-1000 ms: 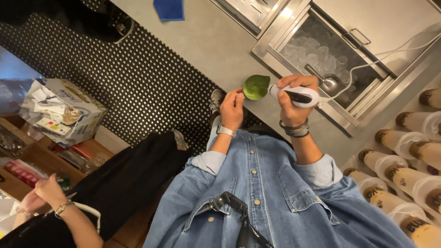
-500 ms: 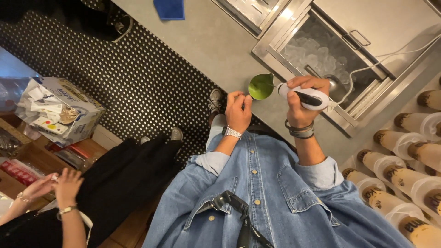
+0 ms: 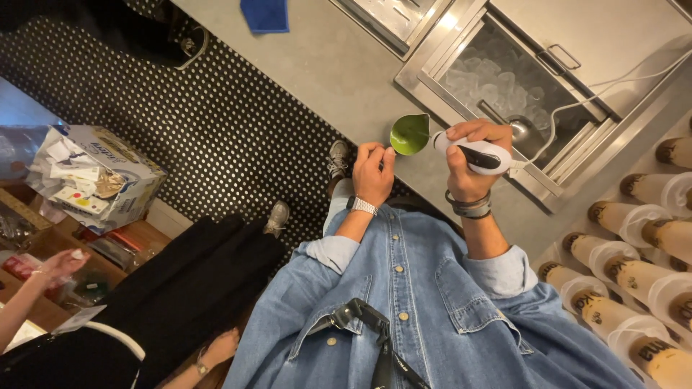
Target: The person prepares a beverage by pouring liquids from a bottle and a carton into a metal pitcher on a scale. They then scoop a green powder from a container and add it to the pitcher. Finally, they use a handheld electric frother to mix the contents of the pitcher.
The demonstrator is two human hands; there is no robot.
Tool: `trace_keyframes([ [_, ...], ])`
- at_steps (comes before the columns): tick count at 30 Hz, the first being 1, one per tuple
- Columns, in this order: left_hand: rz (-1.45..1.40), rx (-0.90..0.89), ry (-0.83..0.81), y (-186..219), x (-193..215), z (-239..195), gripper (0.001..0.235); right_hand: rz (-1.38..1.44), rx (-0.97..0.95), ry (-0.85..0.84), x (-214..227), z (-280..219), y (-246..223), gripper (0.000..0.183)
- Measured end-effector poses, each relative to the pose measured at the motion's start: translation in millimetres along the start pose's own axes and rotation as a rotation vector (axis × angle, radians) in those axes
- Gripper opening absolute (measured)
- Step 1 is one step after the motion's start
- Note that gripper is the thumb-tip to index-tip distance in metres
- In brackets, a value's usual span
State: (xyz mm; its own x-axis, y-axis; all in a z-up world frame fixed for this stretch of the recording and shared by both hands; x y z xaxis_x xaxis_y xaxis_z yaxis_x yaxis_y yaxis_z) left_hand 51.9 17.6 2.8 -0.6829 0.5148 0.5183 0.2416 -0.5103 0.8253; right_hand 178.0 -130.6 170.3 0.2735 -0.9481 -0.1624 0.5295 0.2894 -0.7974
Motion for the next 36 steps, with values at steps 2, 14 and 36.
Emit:
trace_keyframes([
  [2,-0.015,-0.01,0.007,1,2,0,0.038,0.008,-0.005,-0.001,3,-1,2,0.035],
  [14,0.008,-0.065,0.076,3,3,2,0.038,-0.011,0.008,-0.037,-1,-2,-2,0.034],
  [36,-0.01,-0.121,0.102,10,8,5,0.04,-0.02,0.008,-0.025,2,-2,-4,0.035],
])
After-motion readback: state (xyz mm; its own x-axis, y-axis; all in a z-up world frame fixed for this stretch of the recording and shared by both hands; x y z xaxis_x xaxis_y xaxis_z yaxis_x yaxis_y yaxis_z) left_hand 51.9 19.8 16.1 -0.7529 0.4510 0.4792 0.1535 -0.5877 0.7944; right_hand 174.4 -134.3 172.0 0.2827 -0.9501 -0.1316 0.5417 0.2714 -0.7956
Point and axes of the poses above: each hand's wrist, its own z-axis towards the middle knuckle, its own x-axis out of the back of the hand, y = z × x, the point moved 7 cm from there along z, towards the middle knuckle, and after that the axes turned 3 degrees about y, right-handed, at the moved point
